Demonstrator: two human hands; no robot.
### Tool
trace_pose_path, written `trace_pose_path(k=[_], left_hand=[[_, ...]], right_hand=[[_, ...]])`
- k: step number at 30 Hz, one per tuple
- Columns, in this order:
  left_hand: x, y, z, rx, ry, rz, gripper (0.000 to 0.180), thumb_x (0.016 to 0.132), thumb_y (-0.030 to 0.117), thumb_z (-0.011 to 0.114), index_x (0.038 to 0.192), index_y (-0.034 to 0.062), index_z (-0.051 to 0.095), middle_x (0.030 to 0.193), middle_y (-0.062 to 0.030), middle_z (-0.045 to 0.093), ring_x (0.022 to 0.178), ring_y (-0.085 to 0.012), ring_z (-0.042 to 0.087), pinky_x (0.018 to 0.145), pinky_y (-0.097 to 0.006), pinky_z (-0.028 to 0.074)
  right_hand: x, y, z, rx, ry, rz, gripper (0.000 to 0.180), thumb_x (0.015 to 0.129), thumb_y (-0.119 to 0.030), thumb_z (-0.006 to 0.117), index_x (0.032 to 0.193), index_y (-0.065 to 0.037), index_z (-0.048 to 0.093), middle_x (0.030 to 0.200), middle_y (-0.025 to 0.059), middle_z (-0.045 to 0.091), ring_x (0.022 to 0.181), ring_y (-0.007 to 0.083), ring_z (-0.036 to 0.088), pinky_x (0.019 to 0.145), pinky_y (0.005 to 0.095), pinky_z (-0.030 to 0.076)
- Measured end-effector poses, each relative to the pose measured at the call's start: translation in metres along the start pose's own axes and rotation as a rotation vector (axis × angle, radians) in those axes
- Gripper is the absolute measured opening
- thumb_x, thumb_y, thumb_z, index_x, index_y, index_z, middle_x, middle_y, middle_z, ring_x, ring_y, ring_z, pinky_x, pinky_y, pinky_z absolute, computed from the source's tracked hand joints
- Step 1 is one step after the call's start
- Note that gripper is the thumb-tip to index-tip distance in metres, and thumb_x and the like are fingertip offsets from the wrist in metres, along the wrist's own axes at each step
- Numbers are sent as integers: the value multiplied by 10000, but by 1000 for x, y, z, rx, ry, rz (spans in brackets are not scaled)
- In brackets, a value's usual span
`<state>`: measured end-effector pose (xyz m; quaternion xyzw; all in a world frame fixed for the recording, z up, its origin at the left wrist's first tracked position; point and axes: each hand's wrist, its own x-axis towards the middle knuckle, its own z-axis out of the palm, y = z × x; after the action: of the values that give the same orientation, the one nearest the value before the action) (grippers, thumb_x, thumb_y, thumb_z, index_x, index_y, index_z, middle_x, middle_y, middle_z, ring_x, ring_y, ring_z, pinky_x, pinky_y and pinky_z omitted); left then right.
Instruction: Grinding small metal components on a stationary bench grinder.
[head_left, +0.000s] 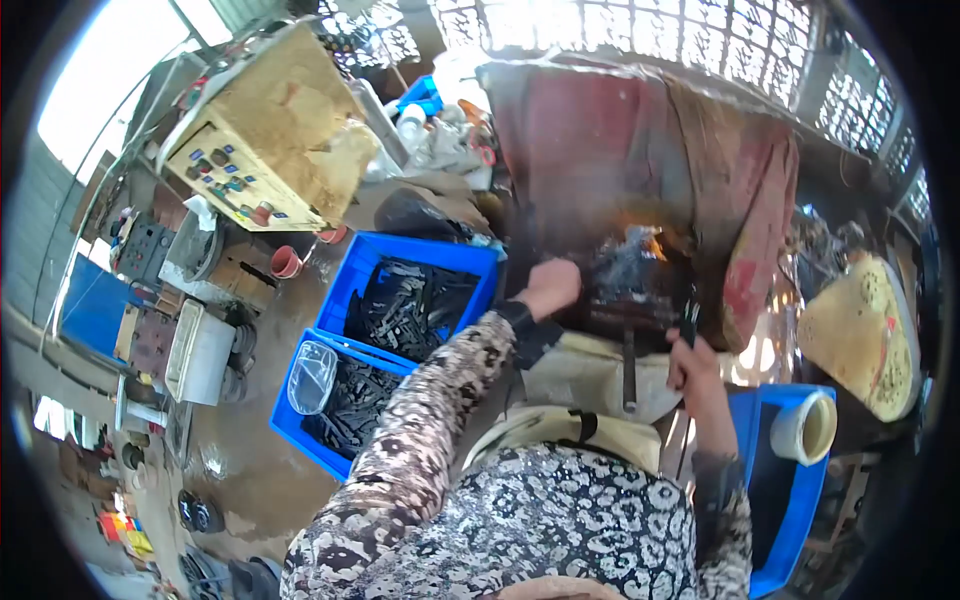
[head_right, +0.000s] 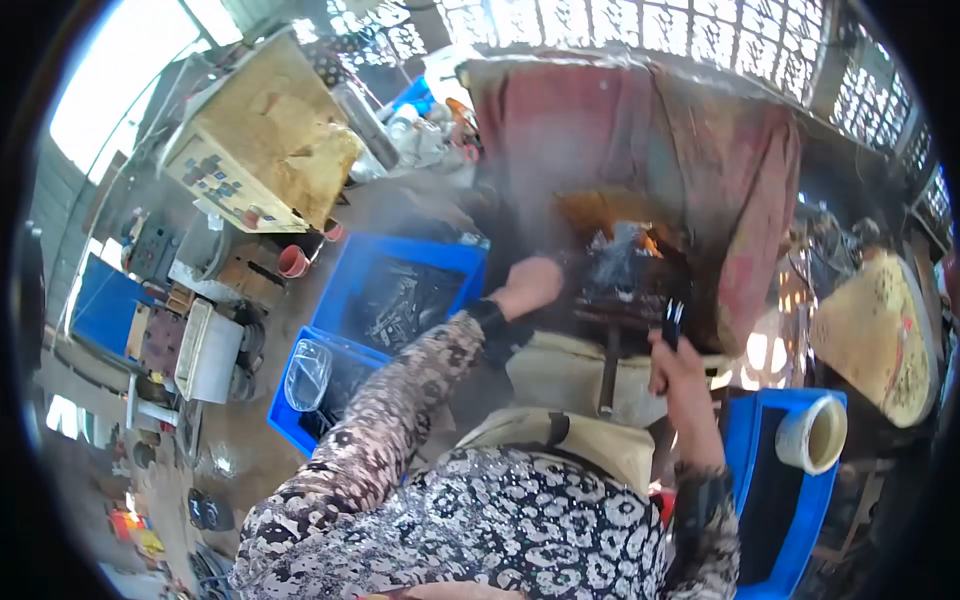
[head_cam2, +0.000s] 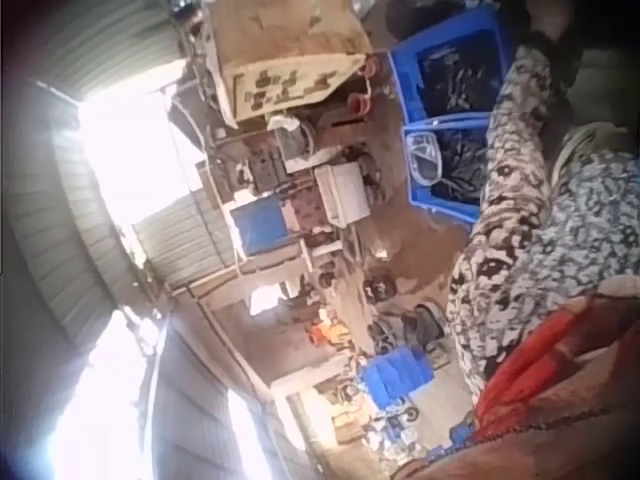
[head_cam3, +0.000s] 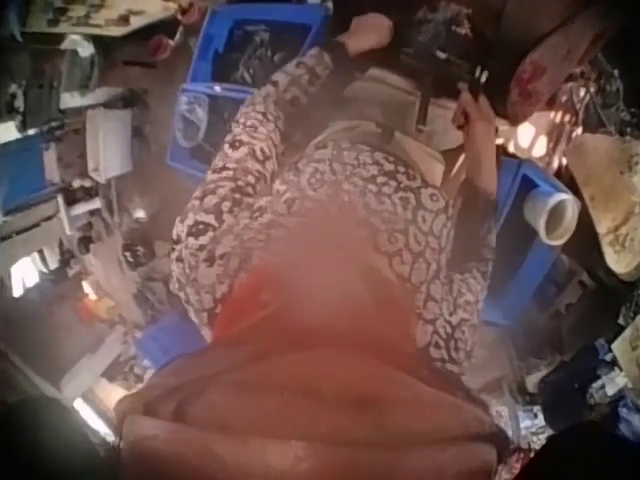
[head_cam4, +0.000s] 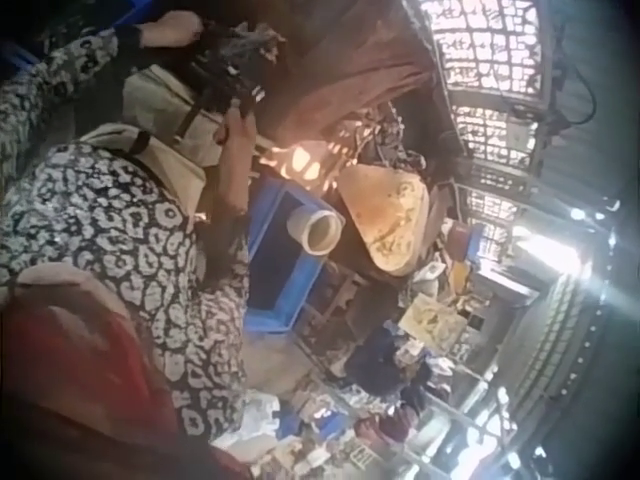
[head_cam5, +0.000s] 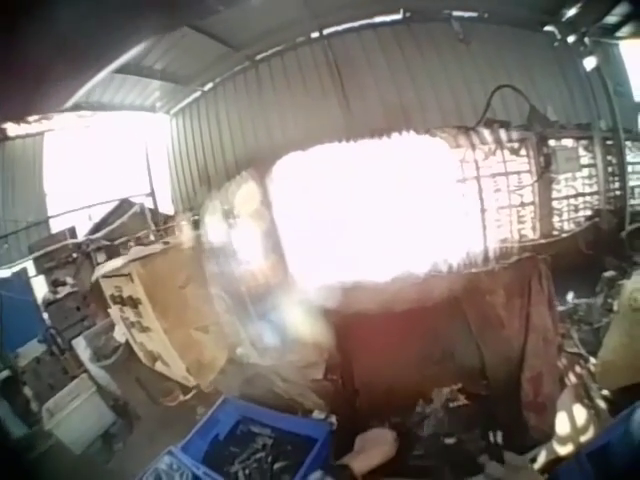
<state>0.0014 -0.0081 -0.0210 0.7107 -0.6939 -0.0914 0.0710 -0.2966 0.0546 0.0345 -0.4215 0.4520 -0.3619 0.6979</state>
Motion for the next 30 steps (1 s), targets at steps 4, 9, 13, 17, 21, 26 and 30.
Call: trace_pose_path(k=[4, 9, 13, 17, 21, 26, 30], left_hand=[[-20, 19, -30, -78, 194, -3, 193, 821, 208, 575, 779, 61, 692, 818, -145, 680, 771, -337, 660, 665, -471, 525], [-54, 74, -53, -146, 432, 202, 187, 829, 209, 586, 739, 58, 649, 763, -128, 644, 697, -321, 640, 610, -454, 515], [-70, 107, -59, -71, 488, 300, 174, 852, 182, 575, 743, 67, 645, 715, -115, 599, 661, -304, 624, 583, -420, 509], [-81, 113, -55, 53, 502, 329, 196, 877, 203, 576, 760, 68, 657, 691, -105, 584, 647, -276, 623, 574, -398, 509], [-76, 89, -60, -132, 522, 385, 209, 872, 210, 613, 781, 27, 656, 703, -129, 596, 634, -268, 625, 558, -372, 506], [-45, 79, -64, -1000, 302, 268, 186, 896, 188, 640, 852, 7, 648, 721, -102, 628, 577, -197, 588, 494, -308, 460], [-35, 79, -61, -1684, -331, 32, 150, 916, 159, 635, 927, 10, 649, 754, -65, 645, 558, -122, 530, 475, -264, 425]], right_hand=[[42, -3, -4, 478, -155, -21, 188, 916, -184, 638, 1045, -68, 564, 785, 20, 544, 666, 155, 535, 598, 308, 442], [69, -1, 26, 599, -212, -115, 209, 904, -189, 658, 1031, -46, 572, 949, 84, 610, 843, 205, 584, 767, 364, 487], [78, 4, 59, 638, -129, -194, 184, 899, -133, 637, 1039, -41, 563, 957, 86, 601, 860, 209, 580, 786, 360, 482], [74, 10, 57, 674, -142, -172, 195, 888, -53, 587, 1079, -25, 558, 955, 85, 597, 867, 202, 578, 791, 353, 478], [68, 6, 43, 702, -235, -161, 262, 868, 5, 547, 1130, -9, 554, 950, 81, 593, 878, 197, 576, 804, 351, 482], [56, 6, 47, 714, -333, -96, 307, 870, 3, 553, 1177, 5, 550, 947, 80, 594, 880, 196, 584, 821, 356, 494], [47, 4, 55, 614, -362, -106, 332, 867, -4, 563, 1197, 24, 539, 1000, 102, 616, 903, 219, 613, 837, 370, 513]])
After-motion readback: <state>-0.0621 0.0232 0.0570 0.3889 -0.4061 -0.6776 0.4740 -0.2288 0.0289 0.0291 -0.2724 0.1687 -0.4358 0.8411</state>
